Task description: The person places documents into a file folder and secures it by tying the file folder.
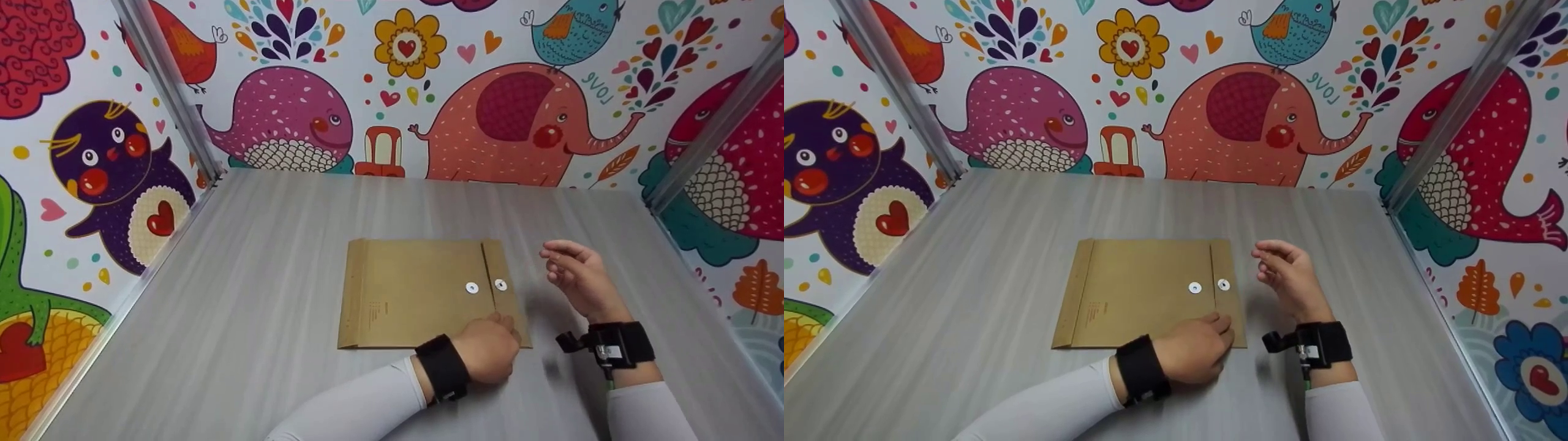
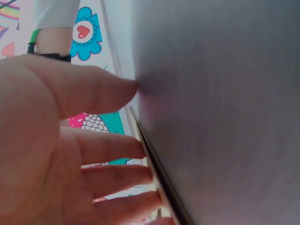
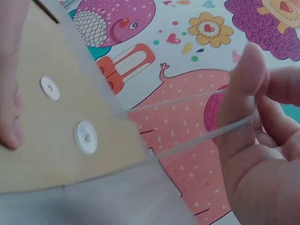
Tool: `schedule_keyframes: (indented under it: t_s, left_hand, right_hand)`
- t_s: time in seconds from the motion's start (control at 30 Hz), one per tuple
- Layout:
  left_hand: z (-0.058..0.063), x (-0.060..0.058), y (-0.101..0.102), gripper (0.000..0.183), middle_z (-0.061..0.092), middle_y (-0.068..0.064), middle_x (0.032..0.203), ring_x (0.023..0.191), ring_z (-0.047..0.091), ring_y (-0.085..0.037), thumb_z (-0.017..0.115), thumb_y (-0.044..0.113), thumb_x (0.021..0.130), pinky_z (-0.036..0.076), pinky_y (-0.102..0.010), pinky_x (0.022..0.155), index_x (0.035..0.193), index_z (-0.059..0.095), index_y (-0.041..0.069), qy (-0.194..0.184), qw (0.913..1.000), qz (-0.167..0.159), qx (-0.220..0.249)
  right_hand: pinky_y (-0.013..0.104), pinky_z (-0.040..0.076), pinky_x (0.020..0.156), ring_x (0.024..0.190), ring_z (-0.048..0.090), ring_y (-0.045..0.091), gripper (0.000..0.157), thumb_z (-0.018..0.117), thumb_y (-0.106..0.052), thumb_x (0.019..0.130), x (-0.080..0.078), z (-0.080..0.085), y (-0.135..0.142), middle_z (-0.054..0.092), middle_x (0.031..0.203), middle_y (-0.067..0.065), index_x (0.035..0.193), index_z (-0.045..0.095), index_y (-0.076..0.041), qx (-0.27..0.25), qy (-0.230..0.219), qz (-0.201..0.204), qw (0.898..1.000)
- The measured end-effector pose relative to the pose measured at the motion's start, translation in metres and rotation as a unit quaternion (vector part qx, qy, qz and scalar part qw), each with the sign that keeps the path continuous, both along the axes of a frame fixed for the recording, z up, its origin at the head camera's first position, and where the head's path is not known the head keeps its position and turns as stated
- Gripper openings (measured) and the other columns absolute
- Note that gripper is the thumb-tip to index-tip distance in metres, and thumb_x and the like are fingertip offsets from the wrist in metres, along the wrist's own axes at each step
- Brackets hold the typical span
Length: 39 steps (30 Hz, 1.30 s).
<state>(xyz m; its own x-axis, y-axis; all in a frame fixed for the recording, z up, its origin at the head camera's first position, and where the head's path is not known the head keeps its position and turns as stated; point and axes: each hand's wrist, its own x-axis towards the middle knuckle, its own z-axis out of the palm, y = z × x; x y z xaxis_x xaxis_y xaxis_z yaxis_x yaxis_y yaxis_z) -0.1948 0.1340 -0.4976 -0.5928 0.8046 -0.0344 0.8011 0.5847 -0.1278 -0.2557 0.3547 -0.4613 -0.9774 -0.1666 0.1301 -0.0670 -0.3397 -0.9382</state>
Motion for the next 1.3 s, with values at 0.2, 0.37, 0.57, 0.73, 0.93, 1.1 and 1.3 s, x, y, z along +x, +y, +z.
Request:
schedule_keyframes:
  t_s: [0.2, 0.37, 0.57, 0.73, 0.93, 1.1, 1.3]
  left_hand:
    - [0.0, 0.0, 0.001, 0.038, 0.056, 0.006, 0.106, 0.093, 0.049, -0.009, 0.064, 0.037, 0.089, 0.044, -0.02, 0.065, 0.121, 0.066, 0.017, -0.014, 0.9998, 0.004, -0.01]
    - [-0.002, 0.0, -0.005, 0.033, 0.057, 0.006, 0.106, 0.093, 0.05, -0.009, 0.064, 0.037, 0.09, 0.043, -0.021, 0.063, 0.117, 0.068, 0.018, -0.016, 0.9997, 0.003, -0.016]
    - [-0.003, 0.0, -0.007, 0.021, 0.068, 0.007, 0.105, 0.096, 0.059, -0.01, 0.067, 0.042, 0.088, 0.05, -0.026, 0.069, 0.096, 0.075, 0.024, -0.024, 0.9994, 0.012, -0.024]
    - [0.0, -0.001, 0.002, 0.018, 0.072, 0.009, 0.101, 0.089, 0.064, -0.01, 0.067, 0.044, 0.088, 0.053, -0.031, 0.064, 0.091, 0.073, 0.027, -0.053, 0.9981, 0.018, -0.023]
    - [0.004, 0.0, 0.006, 0.023, 0.071, 0.01, 0.111, 0.105, 0.062, -0.011, 0.062, 0.047, 0.09, 0.053, -0.031, 0.079, 0.098, 0.073, 0.029, -0.046, 0.9977, 0.015, -0.048]
    - [0.002, 0.001, 0.005, 0.036, 0.061, 0.009, 0.13, 0.122, 0.051, -0.011, 0.06, 0.046, 0.091, 0.048, -0.026, 0.091, 0.119, 0.069, 0.025, -0.028, 0.9979, 0.006, -0.058]
    - [0.009, -0.005, 0.003, 0.038, 0.071, 0.012, 0.121, 0.116, 0.062, -0.008, 0.064, 0.044, 0.089, 0.044, -0.026, 0.104, 0.121, 0.071, 0.025, -0.063, 0.9963, 0.001, -0.058]
  right_hand:
    - [0.021, 0.055, 0.06, 0.066, 0.06, 0.012, 0.019, 0.059, -0.003, 0.098, 0.004, 0.011, -0.002, 0.075, 0.091, 0.007, 0.111, 0.067, 0.008, 0.002, 0.012, -0.109, 0.994]
    - [0.023, 0.058, 0.068, 0.074, 0.066, 0.012, 0.025, 0.063, -0.013, 0.097, 0.004, 0.014, -0.024, 0.074, 0.09, 0.003, 0.109, 0.066, 0.008, 0.081, 0.007, -0.155, 0.985]
    - [0.022, 0.057, 0.081, 0.088, 0.07, 0.007, 0.033, 0.06, -0.021, 0.1, -0.017, 0.016, -0.078, 0.074, 0.098, 0.007, 0.11, 0.067, 0.009, 0.262, 0.055, -0.126, 0.955]
    - [0.024, 0.053, 0.086, 0.099, 0.07, 0.015, 0.03, 0.055, -0.027, 0.103, -0.032, 0.019, -0.099, 0.074, 0.109, 0.013, 0.117, 0.07, -0.006, 0.419, 0.126, -0.076, 0.896]
    - [0.033, 0.049, 0.072, 0.084, 0.066, 0.023, 0.03, 0.052, -0.019, 0.102, -0.035, 0.014, -0.096, 0.076, 0.104, 0.012, 0.128, 0.066, -0.016, 0.523, 0.16, -0.086, 0.833]
    - [0.043, 0.055, 0.08, 0.095, 0.069, 0.031, 0.033, 0.047, -0.007, 0.099, -0.038, 0.006, -0.066, 0.074, 0.111, 0.017, 0.123, 0.069, -0.006, 0.563, 0.124, -0.105, 0.811]
    - [0.059, 0.046, 0.103, 0.127, 0.057, 0.041, 0.041, 0.042, 0.005, 0.095, -0.042, -0.009, -0.046, 0.065, 0.131, 0.022, 0.128, 0.066, -0.001, 0.601, 0.09, -0.007, 0.794]
